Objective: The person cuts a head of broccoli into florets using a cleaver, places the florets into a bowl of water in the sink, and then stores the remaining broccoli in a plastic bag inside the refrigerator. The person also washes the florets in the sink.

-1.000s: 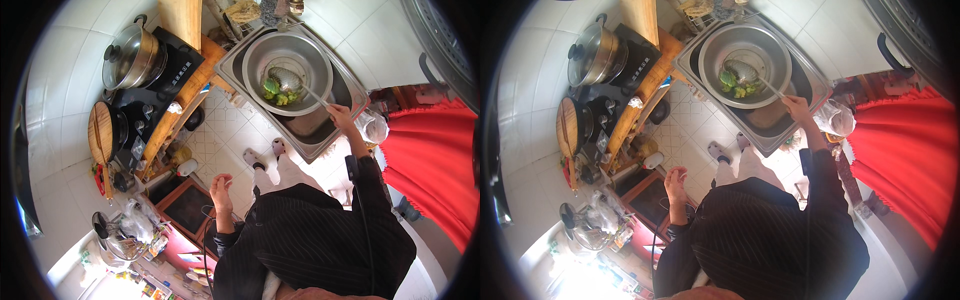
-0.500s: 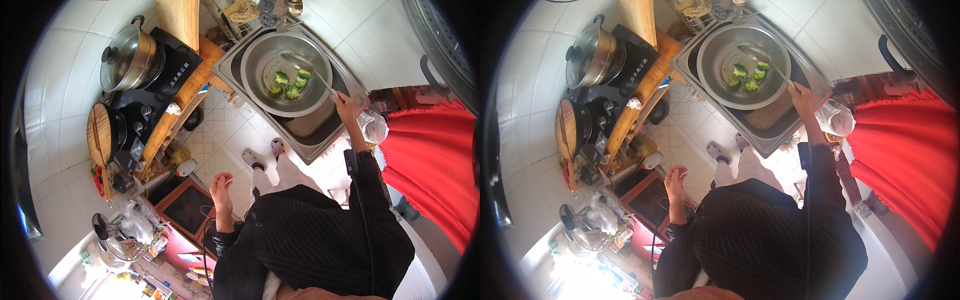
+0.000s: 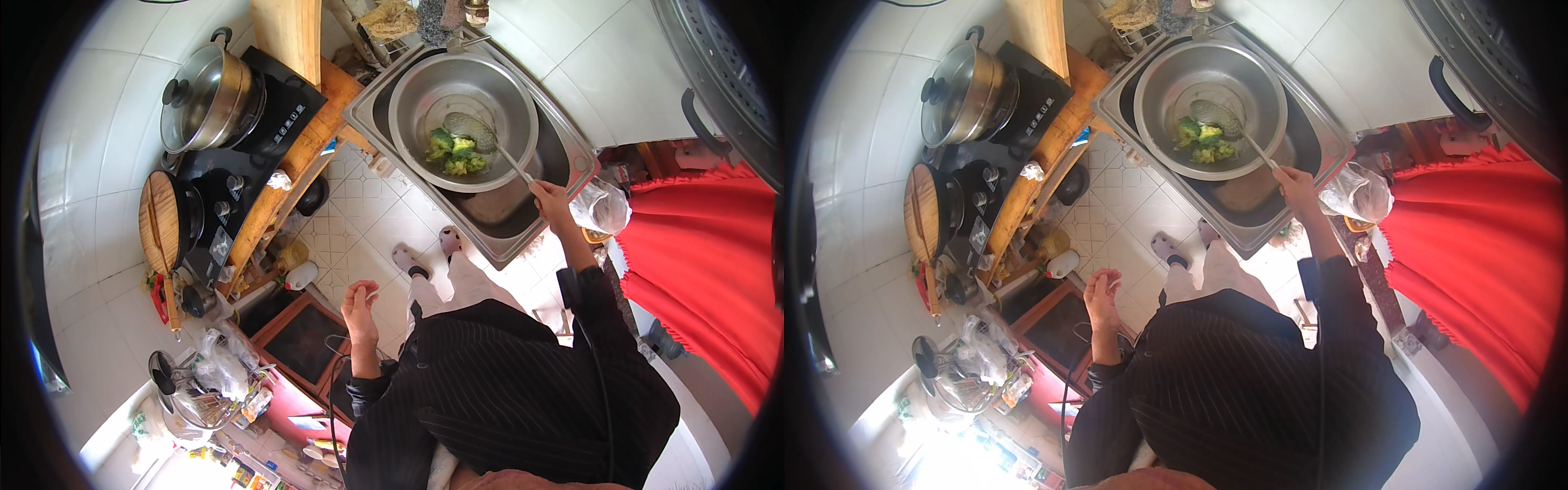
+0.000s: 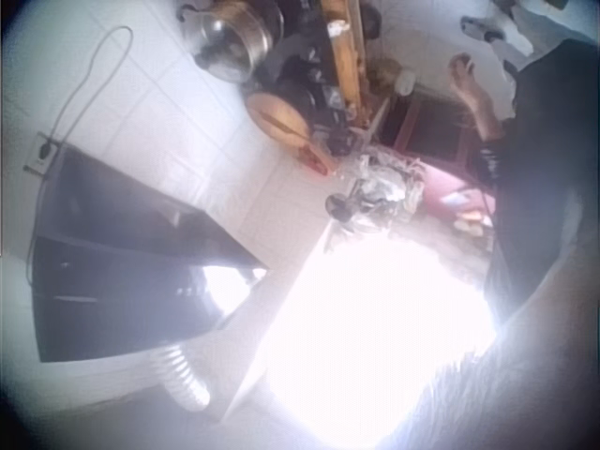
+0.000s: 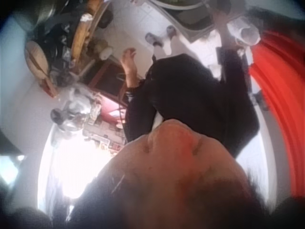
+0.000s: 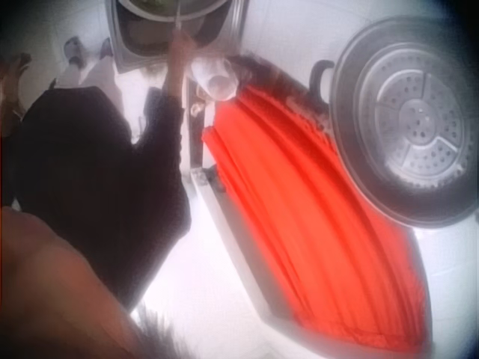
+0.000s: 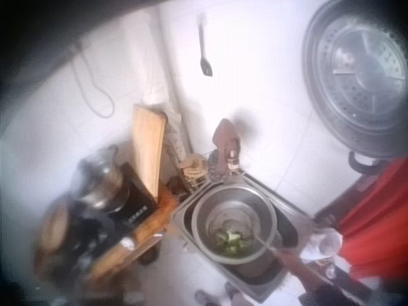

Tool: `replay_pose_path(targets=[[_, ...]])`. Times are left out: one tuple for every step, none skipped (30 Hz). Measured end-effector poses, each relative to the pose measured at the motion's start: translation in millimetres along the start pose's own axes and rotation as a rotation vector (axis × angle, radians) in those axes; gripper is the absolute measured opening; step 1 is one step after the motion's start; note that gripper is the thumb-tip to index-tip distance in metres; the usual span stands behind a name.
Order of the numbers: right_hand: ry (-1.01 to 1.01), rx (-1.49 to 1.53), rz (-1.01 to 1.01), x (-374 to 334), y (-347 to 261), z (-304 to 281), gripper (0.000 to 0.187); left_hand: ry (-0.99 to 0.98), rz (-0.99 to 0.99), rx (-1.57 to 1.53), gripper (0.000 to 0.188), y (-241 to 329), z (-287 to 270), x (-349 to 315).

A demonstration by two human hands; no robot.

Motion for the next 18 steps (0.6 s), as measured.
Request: replay_pose_path(targets=[[-0.025, -0.025, -0.074, -7.0, -3.5, 2.3, 0.028, -0.002, 0.009, 0.002, 0.016, 0.6, 0.4, 0.4], [-0.038, -0.038, -0.131, -11.9, -5.6, 3.1, 0.029, -0.001, 0.002, 0.008, 0.016, 0.9, 0.9, 0.9], [-0.051, -0.101, -0.202, -17.3, -5.6, 4.4, 0.03, -0.003, 0.001, 0.01, 0.016, 1.0, 2.1, 1.7], [-0.054, -0.153, -0.254, -20.3, -3.8, 6.0, 0.03, -0.002, -0.001, 0.011, 0.016, 1.1, 3.2, 2.6], [-0.085, -0.205, -0.263, -20.0, -1.1, 6.1, 0.031, -0.013, -0.001, 0.016, 0.016, 0.9, 5.0, 3.0], [-0.058, -0.285, -0.35, -19.6, 0.2, 5.0, 0.032, -0.018, -0.003, 0.021, 0.016, 0.8, 6.3, 3.4], [-0.061, -0.367, -0.395, -13.8, 1.2, 4.7, 0.032, -0.022, -0.004, 0.025, 0.016, 0.4, 7.9, 3.8], [-0.06, -0.444, -0.428, -5.8, 1.4, 3.9, 0.033, -0.03, -0.005, 0.027, 0.016, -0.3, 9.6, 3.4], [-0.019, -0.473, -0.378, 2.4, 3.5, 2.4, 0.032, -0.038, -0.004, 0.031, 0.016, -0.2, 10.2, 3.9], [0.006, -0.479, -0.435, 9.7, 1.6, 1.4, 0.032, -0.052, 0.006, 0.029, 0.016, 0.1, 10.7, 4.0], [0.051, -0.489, -0.47, 16.0, -0.3, 0.0, 0.032, -0.046, 0.002, 0.034, 0.016, -0.5, 10.2, 3.4], [0.103, -0.504, -0.457, 22.4, -1.6, -1.5, 0.031, -0.046, 0.006, 0.033, 0.016, -0.5, 9.3, 3.5], [0.139, -0.558, -0.496, 28.9, -5.6, -3.4, 0.03, -0.05, 0.015, 0.026, 0.016, -1.0, 8.3, 2.7], [0.187, -0.537, -0.55, 34.0, -9.9, -5.6, 0.03, -0.04, 0.008, 0.031, 0.016, -2.2, 6.8, 1.9], [0.23, -0.508, -0.576, 39.9, -13.6, -8.8, 0.03, -0.037, 0.007, 0.033, 0.016, -2.6, 5.4, 1.8], [0.259, -0.462, -0.666, 45.4, -17.9, -9.0, 0.03, -0.032, 0.009, 0.033, 0.016, -3.0, 4.0, 1.7], [0.276, -0.461, -0.61, 54.5, -19.4, -10.6, 0.029, -0.033, 0.006, 0.031, 0.016, -3.9, 3.5, 1.5], [0.287, -0.432, -0.588, 63.4, -19.1, -6.4, 0.028, -0.029, 0.004, 0.027, 0.016, -4.5, 2.8, 1.7]])
Point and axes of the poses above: each hand's wrist, its own x-axis towards the middle knuckle, its own z-axis out of the palm, y = z × x, the point moved 3 cm from there along x, towards the middle knuckle, and after that the axes turned 7 degrees about -z, right-handed, at the moved point
